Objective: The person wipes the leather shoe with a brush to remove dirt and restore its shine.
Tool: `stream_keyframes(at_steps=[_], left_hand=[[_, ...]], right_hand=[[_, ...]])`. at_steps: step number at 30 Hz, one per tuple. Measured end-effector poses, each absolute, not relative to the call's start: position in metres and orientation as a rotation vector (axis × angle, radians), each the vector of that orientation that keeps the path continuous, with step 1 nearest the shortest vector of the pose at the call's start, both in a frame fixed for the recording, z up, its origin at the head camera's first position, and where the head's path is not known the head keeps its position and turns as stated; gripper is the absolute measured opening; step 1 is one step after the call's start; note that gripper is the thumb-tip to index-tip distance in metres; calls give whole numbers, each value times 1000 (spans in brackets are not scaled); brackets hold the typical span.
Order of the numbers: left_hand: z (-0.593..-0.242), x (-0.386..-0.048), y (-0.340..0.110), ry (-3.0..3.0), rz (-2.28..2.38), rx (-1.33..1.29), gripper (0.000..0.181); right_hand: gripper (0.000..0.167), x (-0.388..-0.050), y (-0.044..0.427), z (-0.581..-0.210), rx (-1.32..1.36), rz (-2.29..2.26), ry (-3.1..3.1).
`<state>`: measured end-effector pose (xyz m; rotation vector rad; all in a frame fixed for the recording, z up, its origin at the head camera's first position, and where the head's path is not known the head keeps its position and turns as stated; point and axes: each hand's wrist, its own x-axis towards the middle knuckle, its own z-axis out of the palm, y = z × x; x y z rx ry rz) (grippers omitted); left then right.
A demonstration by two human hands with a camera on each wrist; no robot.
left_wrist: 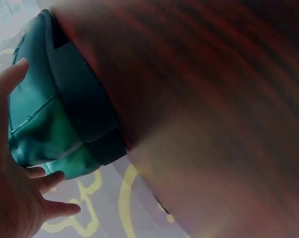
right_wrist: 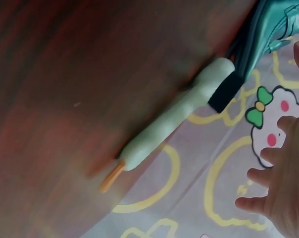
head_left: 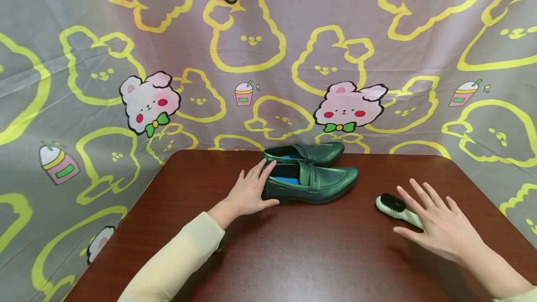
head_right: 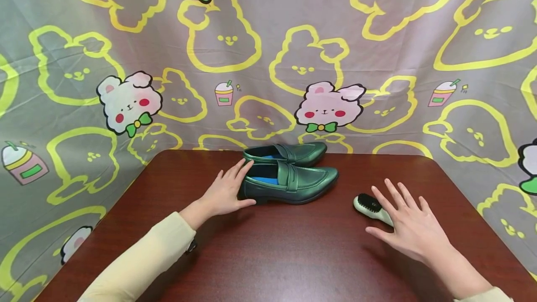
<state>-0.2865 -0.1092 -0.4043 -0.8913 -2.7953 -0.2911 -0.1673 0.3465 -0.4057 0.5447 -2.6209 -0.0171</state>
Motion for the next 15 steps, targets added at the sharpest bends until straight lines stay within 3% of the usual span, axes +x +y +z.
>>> stream_keyframes(at_steps=[15], left_hand=[[-419, -299, -104, -2820, -550, -925, 116]], right_hand=[[104, -162, 369, -413, 489, -10, -2671]])
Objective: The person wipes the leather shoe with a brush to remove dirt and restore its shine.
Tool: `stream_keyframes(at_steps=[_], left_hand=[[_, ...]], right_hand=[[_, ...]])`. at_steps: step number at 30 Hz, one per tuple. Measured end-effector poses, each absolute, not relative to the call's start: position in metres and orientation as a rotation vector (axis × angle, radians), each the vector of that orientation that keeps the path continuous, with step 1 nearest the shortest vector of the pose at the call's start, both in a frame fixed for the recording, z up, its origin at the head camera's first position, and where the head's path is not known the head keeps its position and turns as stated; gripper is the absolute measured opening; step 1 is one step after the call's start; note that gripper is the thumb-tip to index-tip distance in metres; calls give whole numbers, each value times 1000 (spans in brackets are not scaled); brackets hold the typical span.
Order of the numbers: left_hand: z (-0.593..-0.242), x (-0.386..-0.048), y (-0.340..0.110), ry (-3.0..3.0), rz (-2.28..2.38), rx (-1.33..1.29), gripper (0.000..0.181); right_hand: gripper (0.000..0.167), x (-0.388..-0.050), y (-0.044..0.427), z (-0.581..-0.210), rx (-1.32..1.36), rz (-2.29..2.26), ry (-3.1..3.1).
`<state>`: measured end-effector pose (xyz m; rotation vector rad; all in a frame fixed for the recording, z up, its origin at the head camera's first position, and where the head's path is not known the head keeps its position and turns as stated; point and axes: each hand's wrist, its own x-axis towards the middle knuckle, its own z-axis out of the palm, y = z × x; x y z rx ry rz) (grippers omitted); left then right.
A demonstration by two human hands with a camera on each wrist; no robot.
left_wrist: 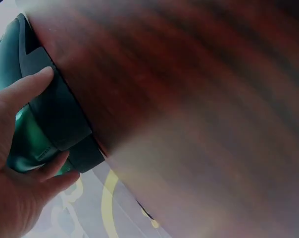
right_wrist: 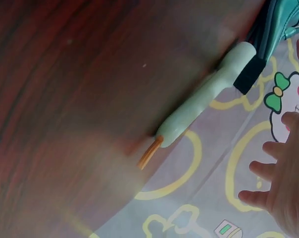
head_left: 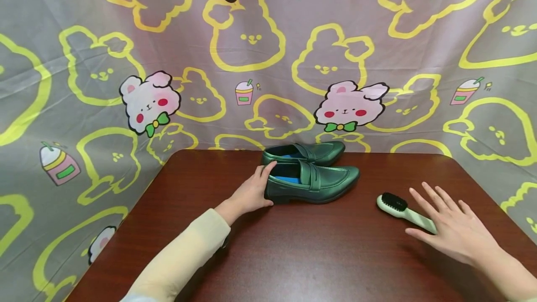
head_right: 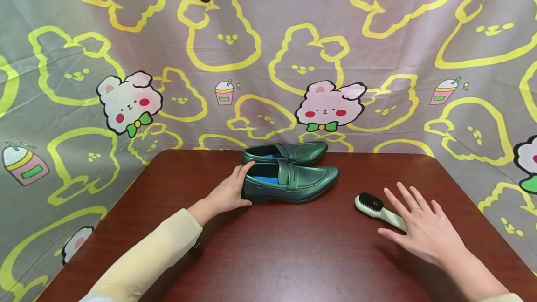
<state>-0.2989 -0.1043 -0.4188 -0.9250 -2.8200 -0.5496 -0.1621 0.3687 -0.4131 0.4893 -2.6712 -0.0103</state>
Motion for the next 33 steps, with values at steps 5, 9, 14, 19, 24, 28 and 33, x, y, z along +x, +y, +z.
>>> stream_keyframes(at_steps=[5, 9, 14, 19, 24, 28, 33], left_hand=[[-420, -302, -100, -2817, -627, -936, 118], [-420, -304, -101, -2799, -628, -947, 114], [-421, -303, -103, -2777, -644, -954, 111], [-424, -301, -99, -2777, -886, -988, 112], [-425, -302, -94, -2790, -1046, -951, 119], [-426, -303, -92, -2800, -1028, -925, 118], [-425, -302, -92, -2770, -976, -962, 112]], right_hand=[[104, -162, 374, -414, 476, -15, -2684], [103, -161, 374, -414, 478, 3, -2681], [103, -160, 375, -417, 471, 12, -2674], [102, -157, 380, -419, 444, 26, -2688], [102, -154, 388, -420, 407, 45, -2705], [100, -153, 397, -420, 393, 69, -2702], [99, -153, 401, -421, 382, 85, -2706]])
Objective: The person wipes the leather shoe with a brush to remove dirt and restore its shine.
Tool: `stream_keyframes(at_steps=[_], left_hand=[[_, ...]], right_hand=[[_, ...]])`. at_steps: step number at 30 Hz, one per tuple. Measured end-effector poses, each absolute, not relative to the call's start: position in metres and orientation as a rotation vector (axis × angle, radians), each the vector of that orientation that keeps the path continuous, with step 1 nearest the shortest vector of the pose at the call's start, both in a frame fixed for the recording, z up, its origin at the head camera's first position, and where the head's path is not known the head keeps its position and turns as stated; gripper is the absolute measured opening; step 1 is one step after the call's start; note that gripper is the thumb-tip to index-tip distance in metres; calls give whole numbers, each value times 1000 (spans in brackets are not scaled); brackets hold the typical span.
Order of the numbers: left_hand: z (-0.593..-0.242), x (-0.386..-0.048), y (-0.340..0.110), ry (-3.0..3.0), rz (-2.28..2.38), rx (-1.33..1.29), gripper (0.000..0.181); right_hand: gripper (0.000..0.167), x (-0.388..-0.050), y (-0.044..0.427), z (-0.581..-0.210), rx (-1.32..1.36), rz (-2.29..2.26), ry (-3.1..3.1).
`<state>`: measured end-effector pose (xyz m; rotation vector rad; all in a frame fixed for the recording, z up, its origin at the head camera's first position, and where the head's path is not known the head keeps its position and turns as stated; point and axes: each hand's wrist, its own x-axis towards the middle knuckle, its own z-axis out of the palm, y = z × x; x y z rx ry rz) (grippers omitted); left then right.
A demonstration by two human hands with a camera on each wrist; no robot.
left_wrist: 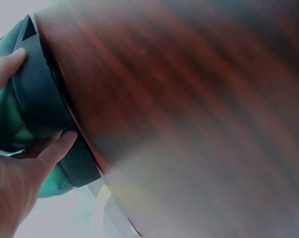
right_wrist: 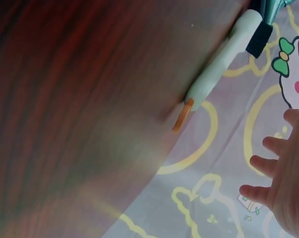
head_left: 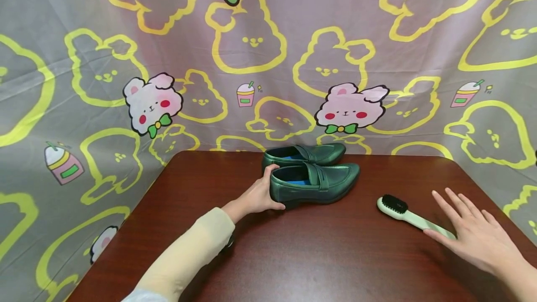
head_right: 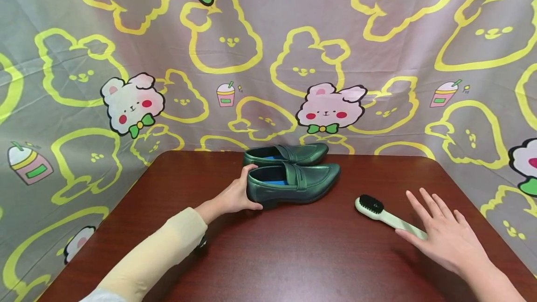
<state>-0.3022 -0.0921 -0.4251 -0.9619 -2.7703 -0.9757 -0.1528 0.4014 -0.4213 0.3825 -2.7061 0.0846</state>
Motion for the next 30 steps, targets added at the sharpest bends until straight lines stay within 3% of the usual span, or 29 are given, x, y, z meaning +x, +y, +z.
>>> stream_keyframes(at_steps=[15, 30], left_hand=[[-402, -279, -119, -2706, -1091, -1072, 107], [-391, -254, -149, -2681, -1574, -1167, 102]], right_hand=[[97, -158, 391, -412, 407, 199, -2711], [92, -170, 371, -400, 486, 296, -2735]])
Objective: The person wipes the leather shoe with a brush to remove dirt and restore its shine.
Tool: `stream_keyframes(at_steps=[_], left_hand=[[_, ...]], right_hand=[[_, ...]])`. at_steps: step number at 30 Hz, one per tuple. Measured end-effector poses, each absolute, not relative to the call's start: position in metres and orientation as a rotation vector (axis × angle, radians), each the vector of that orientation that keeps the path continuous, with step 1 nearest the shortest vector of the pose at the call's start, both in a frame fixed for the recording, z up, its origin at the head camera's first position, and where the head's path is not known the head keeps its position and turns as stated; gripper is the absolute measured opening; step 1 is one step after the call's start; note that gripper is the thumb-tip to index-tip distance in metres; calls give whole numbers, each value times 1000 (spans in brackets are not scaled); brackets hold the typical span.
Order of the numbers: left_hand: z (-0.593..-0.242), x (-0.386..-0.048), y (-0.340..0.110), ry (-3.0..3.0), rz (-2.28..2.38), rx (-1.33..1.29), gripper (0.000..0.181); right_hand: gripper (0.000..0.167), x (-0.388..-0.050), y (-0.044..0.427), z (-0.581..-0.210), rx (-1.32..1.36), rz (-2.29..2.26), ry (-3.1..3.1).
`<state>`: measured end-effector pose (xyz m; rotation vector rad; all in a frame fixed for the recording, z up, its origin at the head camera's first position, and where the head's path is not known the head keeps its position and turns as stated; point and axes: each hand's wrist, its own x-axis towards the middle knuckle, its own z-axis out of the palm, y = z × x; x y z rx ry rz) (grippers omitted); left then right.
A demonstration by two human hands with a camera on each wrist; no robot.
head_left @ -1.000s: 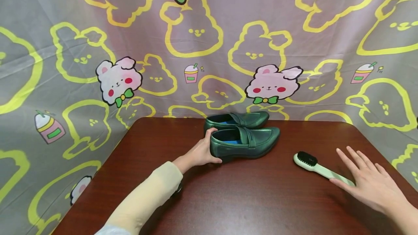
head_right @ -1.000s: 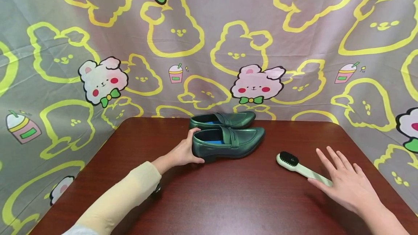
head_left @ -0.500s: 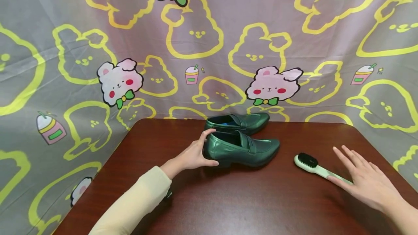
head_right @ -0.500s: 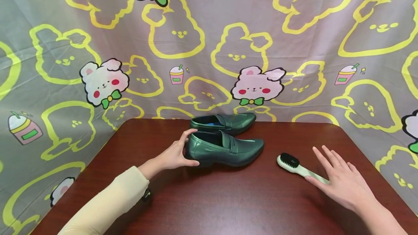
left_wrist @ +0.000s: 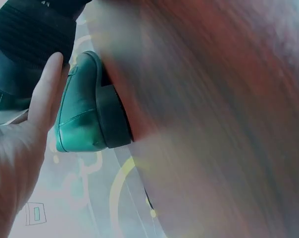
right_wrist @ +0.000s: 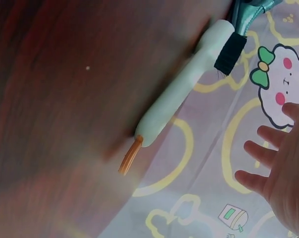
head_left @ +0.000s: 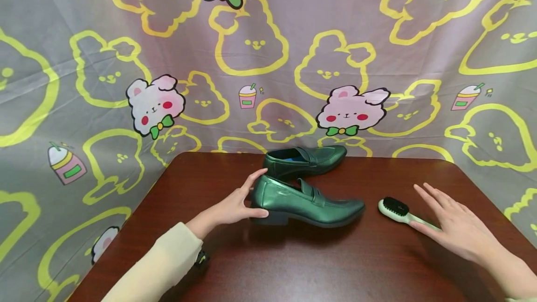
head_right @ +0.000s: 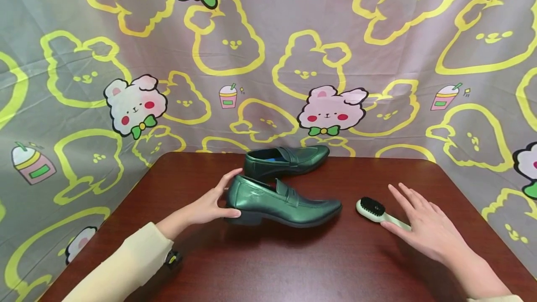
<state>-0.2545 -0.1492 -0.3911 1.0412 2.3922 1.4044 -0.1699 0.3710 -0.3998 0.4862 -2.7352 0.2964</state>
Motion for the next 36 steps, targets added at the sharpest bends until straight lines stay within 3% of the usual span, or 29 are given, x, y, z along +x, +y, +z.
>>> stream_keyframes(at_steps=[14, 24, 36], left_hand=[[-398, -243, -159, 2084, 1499, 826, 80], [-404, -243, -161, 2207, 1430, 943, 112], [-407, -242, -161, 2263, 1423, 940, 118]], right_hand=[[89, -176, 372, -394, 501, 397, -2776], [83, -181, 382, -392, 420, 611, -2890], [81, -189, 397, -396, 506, 532, -2919]])
